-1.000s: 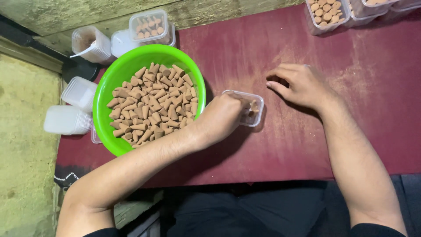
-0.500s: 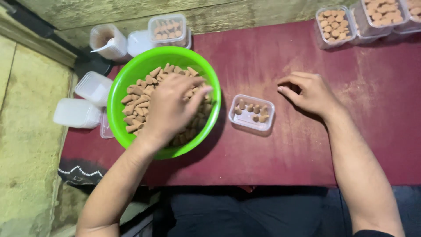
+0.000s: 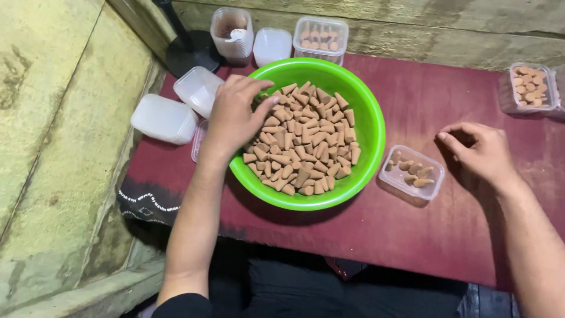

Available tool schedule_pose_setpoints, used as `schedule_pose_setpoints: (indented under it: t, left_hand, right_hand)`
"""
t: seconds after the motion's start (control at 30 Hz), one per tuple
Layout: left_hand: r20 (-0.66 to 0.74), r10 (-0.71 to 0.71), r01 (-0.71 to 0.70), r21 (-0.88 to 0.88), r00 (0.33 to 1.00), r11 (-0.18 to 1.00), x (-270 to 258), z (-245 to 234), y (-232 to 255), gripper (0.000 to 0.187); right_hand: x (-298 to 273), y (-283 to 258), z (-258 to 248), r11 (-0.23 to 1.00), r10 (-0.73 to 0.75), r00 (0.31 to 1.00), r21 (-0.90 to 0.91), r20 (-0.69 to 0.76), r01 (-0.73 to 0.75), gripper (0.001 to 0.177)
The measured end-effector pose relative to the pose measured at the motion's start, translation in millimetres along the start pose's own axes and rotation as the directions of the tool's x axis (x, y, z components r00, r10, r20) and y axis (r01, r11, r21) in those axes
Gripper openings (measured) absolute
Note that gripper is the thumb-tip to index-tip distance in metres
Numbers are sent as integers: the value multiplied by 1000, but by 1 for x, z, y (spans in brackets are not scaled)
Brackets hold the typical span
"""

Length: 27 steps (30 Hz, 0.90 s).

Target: Packaging incense cones from a large bowl into small plastic containers

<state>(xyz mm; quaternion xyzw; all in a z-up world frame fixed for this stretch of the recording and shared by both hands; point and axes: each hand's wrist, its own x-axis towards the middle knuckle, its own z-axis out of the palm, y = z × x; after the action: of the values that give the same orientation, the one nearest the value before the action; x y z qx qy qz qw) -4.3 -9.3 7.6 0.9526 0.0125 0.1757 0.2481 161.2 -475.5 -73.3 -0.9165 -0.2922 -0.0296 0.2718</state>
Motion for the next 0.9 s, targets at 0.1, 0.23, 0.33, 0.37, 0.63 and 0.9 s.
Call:
schedule_pose_setpoints:
  t: [0.1, 0.23, 0.33, 0.37, 0.63, 0.9]
  left_hand:
    - [-54, 144, -142, 42, 988, 989, -2, 10, -12, 31]
    - [-72, 194, -191, 51, 978, 980, -4, 13, -19, 27]
    - [-70, 257, -250, 96, 964, 964, -4, 12, -25, 23]
    - [-59, 258, -252, 92, 964, 963, -5, 12, -24, 23]
    - [-55, 288, -283, 90, 956, 955, -7, 9, -23, 25]
    - [-103, 316, -305, 110, 943, 946, -9, 5, -19, 24]
  right_hand:
    - [12, -69, -9, 949, -312, 939, 2, -146, 315, 5]
    - [36, -182, 0, 858, -487, 870, 140, -79, 494, 8]
    - [59, -236, 17, 835, -539, 842, 158, 39, 527, 22]
    - [65, -254, 16, 832, -553, 827, 115, 104, 542, 25]
    - [90, -244, 59, 823, -555, 765, 82, 327, 562, 19]
    - [47, -231, -22, 808, -538, 838, 336, 85, 485, 11]
